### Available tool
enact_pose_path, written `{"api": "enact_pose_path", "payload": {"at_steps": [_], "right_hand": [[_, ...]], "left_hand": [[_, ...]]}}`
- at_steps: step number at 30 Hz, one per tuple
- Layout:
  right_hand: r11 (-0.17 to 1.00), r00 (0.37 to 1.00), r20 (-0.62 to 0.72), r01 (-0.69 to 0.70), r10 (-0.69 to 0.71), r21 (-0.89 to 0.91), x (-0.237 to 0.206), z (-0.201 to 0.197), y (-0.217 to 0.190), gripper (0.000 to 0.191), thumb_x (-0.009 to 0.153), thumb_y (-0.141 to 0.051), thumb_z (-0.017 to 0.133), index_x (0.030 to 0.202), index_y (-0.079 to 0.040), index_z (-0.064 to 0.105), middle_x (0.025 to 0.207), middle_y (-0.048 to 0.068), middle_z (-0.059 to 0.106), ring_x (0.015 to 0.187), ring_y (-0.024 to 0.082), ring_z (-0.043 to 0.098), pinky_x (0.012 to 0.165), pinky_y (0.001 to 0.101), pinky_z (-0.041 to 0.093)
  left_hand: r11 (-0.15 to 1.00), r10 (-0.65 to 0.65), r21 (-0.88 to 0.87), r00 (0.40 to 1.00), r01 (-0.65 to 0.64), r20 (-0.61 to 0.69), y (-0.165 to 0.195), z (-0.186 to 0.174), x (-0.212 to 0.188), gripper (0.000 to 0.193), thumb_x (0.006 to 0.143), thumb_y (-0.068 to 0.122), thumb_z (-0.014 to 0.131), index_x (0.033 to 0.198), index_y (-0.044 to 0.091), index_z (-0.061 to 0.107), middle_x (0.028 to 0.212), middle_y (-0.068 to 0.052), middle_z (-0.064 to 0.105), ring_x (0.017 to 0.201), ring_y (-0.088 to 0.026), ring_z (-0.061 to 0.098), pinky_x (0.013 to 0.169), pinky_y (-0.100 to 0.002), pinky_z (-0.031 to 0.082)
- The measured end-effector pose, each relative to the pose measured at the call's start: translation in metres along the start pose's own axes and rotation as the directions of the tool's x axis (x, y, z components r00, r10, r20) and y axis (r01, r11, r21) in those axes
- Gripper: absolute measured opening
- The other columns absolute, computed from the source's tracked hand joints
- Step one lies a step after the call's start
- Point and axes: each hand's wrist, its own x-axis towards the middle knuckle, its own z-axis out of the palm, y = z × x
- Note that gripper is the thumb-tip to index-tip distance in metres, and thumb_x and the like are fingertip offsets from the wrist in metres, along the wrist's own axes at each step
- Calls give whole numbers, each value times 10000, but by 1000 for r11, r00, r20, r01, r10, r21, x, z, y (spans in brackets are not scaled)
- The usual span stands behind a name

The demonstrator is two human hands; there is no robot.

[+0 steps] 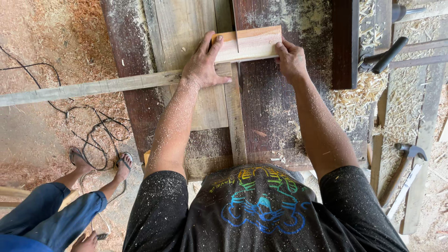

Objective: The person uses a table saw to cut a long wooden plank into several smaller blocks. They then use a square and a pencil to mark lines on the remaining plank.

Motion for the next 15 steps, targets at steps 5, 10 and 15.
{"api": "enact_pose_path", "payload": {"at_steps": [5,10,15], "right_hand": [[993,999,-10,42,-41,107,12,-1,-13,478,1052,-305,577,1475,-83,555,1234,130,739,995,161,705,822,324,609],[998,999,-34,-17,19,61,-7,-10,-7,470,1046,-285,550,1480,-105,544,1307,129,702,1086,191,694,923,358,607],[992,986,-112,-123,124,17,-75,-48,31,453,1054,-263,511,1475,-96,530,1329,159,668,1111,223,689,918,360,625]], "left_hand": [[1000,-19,4,1000,19,1,-1,-10,14,1482,560,581,1037,1649,242,91,1683,-114,54,1536,-389,272,1200,-551,387],[998,-29,-49,999,28,-22,3,-9,12,1511,552,547,1059,1658,230,80,1707,-137,10,1563,-387,195,1228,-562,327],[990,49,-127,997,-57,-68,26,26,-50,1589,466,520,1061,1640,169,49,1697,-137,17,1569,-374,164,1272,-570,243]]}}
